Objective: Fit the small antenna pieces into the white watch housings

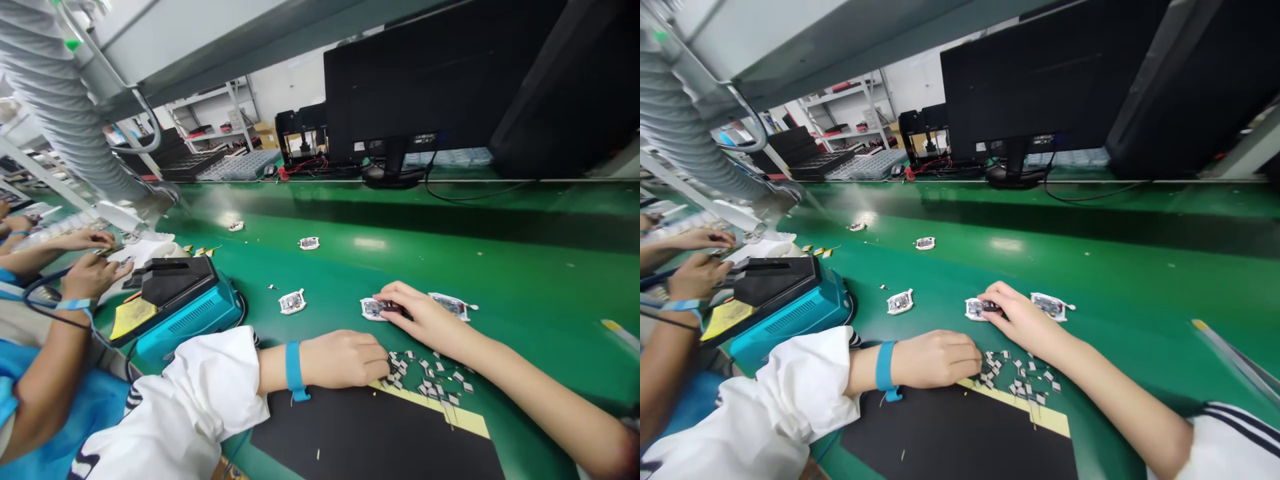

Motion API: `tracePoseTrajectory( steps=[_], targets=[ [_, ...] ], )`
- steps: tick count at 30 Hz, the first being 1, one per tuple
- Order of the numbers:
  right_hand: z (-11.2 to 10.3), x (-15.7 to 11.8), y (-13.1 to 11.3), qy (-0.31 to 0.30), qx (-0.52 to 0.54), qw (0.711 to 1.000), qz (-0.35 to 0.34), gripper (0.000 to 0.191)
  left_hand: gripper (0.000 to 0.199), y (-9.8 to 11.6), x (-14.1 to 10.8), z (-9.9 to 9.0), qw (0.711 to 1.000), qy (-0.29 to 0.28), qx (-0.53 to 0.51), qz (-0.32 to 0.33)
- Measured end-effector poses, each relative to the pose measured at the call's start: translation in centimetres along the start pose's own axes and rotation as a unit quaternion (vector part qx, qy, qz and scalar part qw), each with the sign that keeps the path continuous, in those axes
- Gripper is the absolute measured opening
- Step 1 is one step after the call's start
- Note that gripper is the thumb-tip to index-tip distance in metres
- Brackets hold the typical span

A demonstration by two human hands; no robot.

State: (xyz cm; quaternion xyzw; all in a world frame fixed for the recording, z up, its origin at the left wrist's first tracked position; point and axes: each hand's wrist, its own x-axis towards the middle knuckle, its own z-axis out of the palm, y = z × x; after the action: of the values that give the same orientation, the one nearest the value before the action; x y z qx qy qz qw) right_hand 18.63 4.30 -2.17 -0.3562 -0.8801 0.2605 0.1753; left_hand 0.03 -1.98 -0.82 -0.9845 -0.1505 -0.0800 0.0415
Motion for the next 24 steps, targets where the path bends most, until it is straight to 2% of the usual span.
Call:
tracePoseTrajectory(
  steps=[8,16,19,24],
  targets=[
    [0.8,0.3,0.9,0.028,0.029,0.999,-0.004,0.029,0.021,-0.8,-0.7,0.1,0.999,-0.013,-0.022,-0.034],
    [0.8,0.7,0.4,0.038,0.017,0.998,0.039,0.026,0.020,-1.0,-1.0,-0.5,0.997,-0.026,-0.053,-0.047],
    [1.0,0.9,0.2,0.058,0.005,0.998,0.033,0.026,0.021,-1.3,-0.9,0.1,0.993,0.015,-0.078,-0.083],
    [2.3,-0.1,1.5,0.118,-0.011,0.993,-0.017,0.021,0.024,-1.8,-0.4,2.0,0.973,0.150,-0.094,-0.151]
  ],
)
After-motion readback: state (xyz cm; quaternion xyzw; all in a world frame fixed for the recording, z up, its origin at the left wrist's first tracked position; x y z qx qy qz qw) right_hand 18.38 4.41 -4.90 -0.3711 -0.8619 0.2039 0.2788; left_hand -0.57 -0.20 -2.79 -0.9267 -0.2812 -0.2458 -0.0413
